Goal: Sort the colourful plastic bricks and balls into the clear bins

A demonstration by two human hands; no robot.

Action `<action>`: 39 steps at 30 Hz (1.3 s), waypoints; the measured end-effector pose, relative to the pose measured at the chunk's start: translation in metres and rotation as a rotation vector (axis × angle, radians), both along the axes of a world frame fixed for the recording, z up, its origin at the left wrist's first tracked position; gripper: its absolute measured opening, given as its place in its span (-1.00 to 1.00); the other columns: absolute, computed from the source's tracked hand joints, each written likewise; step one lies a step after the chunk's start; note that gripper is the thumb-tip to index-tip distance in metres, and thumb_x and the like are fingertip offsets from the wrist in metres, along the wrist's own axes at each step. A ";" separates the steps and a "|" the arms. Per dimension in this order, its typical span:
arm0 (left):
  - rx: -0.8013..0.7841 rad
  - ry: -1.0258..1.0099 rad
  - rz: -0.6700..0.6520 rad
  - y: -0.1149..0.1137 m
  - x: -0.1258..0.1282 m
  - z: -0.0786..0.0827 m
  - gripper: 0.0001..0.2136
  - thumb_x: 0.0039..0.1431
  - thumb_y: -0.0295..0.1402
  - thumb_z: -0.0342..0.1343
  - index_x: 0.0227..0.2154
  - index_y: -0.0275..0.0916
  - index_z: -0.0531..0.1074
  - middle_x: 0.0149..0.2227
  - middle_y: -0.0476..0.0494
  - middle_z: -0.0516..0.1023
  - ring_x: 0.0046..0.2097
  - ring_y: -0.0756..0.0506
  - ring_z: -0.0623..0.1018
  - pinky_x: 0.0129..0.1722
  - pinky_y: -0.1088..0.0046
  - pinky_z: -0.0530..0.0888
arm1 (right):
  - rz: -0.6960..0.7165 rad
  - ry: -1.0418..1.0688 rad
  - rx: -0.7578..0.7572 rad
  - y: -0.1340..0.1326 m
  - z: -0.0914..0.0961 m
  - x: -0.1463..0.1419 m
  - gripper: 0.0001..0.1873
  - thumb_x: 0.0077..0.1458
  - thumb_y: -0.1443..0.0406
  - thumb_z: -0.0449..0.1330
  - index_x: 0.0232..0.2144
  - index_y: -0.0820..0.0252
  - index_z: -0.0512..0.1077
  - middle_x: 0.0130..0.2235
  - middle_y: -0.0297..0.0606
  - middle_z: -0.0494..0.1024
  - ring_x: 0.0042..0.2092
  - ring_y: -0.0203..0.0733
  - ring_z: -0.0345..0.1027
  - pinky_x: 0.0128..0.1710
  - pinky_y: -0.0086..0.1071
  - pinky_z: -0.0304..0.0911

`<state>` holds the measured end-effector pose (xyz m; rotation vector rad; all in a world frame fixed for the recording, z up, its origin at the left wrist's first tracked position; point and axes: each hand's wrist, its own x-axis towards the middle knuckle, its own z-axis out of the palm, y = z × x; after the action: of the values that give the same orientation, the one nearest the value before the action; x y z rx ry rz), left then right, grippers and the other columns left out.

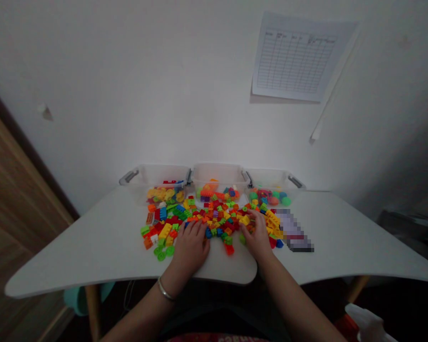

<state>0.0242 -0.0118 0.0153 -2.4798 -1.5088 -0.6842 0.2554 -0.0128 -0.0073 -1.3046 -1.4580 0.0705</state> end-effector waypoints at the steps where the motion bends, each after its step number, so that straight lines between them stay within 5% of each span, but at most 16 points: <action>1: 0.000 -0.002 0.000 0.000 0.000 0.000 -0.61 0.15 -0.32 0.02 0.05 -0.26 0.41 0.10 -0.24 0.47 0.15 -0.27 0.40 0.23 0.00 0.18 | 0.001 0.041 -0.022 0.001 -0.001 0.000 -0.56 0.11 0.18 0.16 0.04 0.13 0.27 0.03 -0.05 0.34 0.02 -0.04 0.29 0.03 -0.02 0.30; 11: 0.010 -0.016 -0.004 0.001 -0.001 -0.001 -0.61 0.16 -0.31 0.01 0.05 -0.25 0.41 0.09 -0.24 0.48 0.14 -0.27 0.40 0.22 -0.03 0.19 | 0.070 0.655 -0.080 0.012 0.005 0.001 -0.40 0.02 0.06 0.22 0.10 0.05 0.23 0.07 -0.13 0.39 -0.03 -0.15 0.38 -0.05 -0.21 0.36; 15: 0.012 -0.028 -0.007 0.001 -0.002 0.000 -0.61 0.14 -0.32 0.03 0.04 -0.22 0.42 0.08 -0.23 0.49 0.14 -0.27 0.41 0.21 -0.02 0.20 | 0.108 0.952 -0.015 0.023 0.030 0.005 -0.49 -0.02 0.05 0.26 -0.02 0.02 0.33 0.02 -0.24 0.45 -0.08 -0.21 0.42 -0.09 -0.24 0.39; 21: 0.001 -0.037 -0.013 0.002 -0.004 -0.003 -0.60 0.15 -0.32 0.02 0.06 -0.24 0.40 0.09 -0.23 0.49 0.15 -0.27 0.39 0.23 -0.01 0.18 | 0.393 1.302 0.103 0.052 0.078 0.011 -0.72 0.03 0.08 0.25 -0.28 0.09 0.38 -0.27 -0.37 0.54 -0.22 -0.27 0.48 -0.13 -0.24 0.43; 27: -0.018 -0.042 -0.010 0.001 -0.005 -0.001 -0.60 0.14 -0.31 0.03 0.06 -0.24 0.41 0.09 -0.23 0.49 0.15 -0.27 0.39 0.23 -0.02 0.17 | 0.390 1.175 0.151 0.090 0.093 0.014 -0.69 -0.03 0.09 0.30 -0.31 0.11 0.35 -0.28 -0.40 0.51 -0.21 -0.28 0.47 -0.08 -0.22 0.41; 34: 0.006 -0.048 -0.019 0.001 -0.006 -0.003 -0.60 0.13 -0.32 0.03 0.05 -0.22 0.42 0.08 -0.23 0.49 0.14 -0.28 0.40 0.22 -0.03 0.18 | 0.088 0.612 0.042 0.116 0.089 0.014 -0.61 -0.11 0.00 0.26 -0.40 0.16 0.31 -0.08 -0.16 0.50 -0.14 -0.17 0.43 -0.17 -0.23 0.40; 39: -0.005 -0.042 -0.017 0.001 -0.005 -0.001 -0.60 0.14 -0.31 0.01 0.04 -0.23 0.42 0.08 -0.23 0.49 0.14 -0.28 0.40 0.22 -0.02 0.18 | -0.076 0.257 0.040 0.121 0.090 0.014 -0.72 0.00 0.08 0.18 -0.38 0.18 0.34 -0.15 -0.13 0.52 -0.12 -0.13 0.40 -0.07 -0.21 0.31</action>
<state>0.0190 -0.0108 0.0138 -2.4995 -1.5074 -0.7405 0.2694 0.1079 0.0832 -1.2673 -1.1858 0.1525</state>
